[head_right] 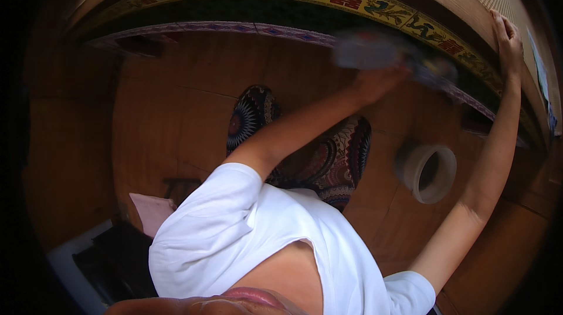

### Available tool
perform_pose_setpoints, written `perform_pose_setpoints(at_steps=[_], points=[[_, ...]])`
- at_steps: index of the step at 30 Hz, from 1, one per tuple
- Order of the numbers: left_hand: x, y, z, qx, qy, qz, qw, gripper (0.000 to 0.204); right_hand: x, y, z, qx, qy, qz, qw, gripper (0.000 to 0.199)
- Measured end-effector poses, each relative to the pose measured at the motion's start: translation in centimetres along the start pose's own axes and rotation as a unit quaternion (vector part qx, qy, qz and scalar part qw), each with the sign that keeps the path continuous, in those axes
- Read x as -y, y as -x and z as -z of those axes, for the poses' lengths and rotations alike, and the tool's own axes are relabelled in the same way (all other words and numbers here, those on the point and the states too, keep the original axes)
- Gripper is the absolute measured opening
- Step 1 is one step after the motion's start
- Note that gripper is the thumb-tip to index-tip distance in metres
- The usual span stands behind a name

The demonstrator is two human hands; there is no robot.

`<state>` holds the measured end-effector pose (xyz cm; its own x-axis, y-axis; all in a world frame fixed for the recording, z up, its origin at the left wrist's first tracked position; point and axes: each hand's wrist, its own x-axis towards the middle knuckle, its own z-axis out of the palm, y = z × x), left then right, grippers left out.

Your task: The person kneels on the floor and wipes the decorative edge of a large round table using a cloth. They repeatedly dip the cloth into a bucket of water and continue wiping the table's rim.

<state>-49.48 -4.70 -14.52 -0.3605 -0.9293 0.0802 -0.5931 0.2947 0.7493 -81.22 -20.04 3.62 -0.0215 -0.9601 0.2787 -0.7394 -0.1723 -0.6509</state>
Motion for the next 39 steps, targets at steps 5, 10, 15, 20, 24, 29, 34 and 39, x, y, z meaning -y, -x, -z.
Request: perform_pose_setpoints(at_steps=[5, 10, 15, 20, 24, 29, 34, 39], points=[[3.2, 0.2, 3.7, -0.168, -0.066, -0.142, 0.973, 0.043, -0.1, 0.3, 0.9, -0.05, 0.061, 0.015, 0.997, 0.048], [15.3, 7.5, 17.4, -0.41, -0.04, -0.031, 0.911, 0.043, 1.7, 1.9, 0.5, -0.072, 0.064, 0.003, 0.995, 0.05], [21.6, 13.0, 30.5, -0.589, -0.212, -0.039, 0.779, 0.044, 4.2, 2.4, 0.7, -0.114, 0.11, -0.024, 0.987, 0.055], [24.3, 10.3, 26.2, -0.561, -0.063, -0.004, 0.825, 0.044, 9.4, 4.5, -1.9, -0.221, 0.098, -0.042, 0.969, 0.039], [13.0, 8.6, 20.0, -0.419, -0.342, -0.009, 0.841, 0.047, 7.1, 5.2, -1.9, -0.374, 0.138, 0.057, 0.915, 0.025], [4.7, 5.7, 19.1, -0.182, -0.173, -0.078, 0.965, 0.038, 6.0, 7.0, -4.8, -0.555, 0.061, 0.222, 0.8, 0.029], [1.5, 0.4, 21.4, -0.145, -0.57, -0.376, 0.715, 0.043, 0.9, 20.4, -16.1, -0.407, -0.085, 0.073, 0.907, 0.044], [-2.0, -0.2, 22.4, -0.078, -0.587, -0.365, 0.718, 0.046, -2.3, 30.1, -23.4, -0.275, -0.358, -0.199, 0.87, 0.053]])
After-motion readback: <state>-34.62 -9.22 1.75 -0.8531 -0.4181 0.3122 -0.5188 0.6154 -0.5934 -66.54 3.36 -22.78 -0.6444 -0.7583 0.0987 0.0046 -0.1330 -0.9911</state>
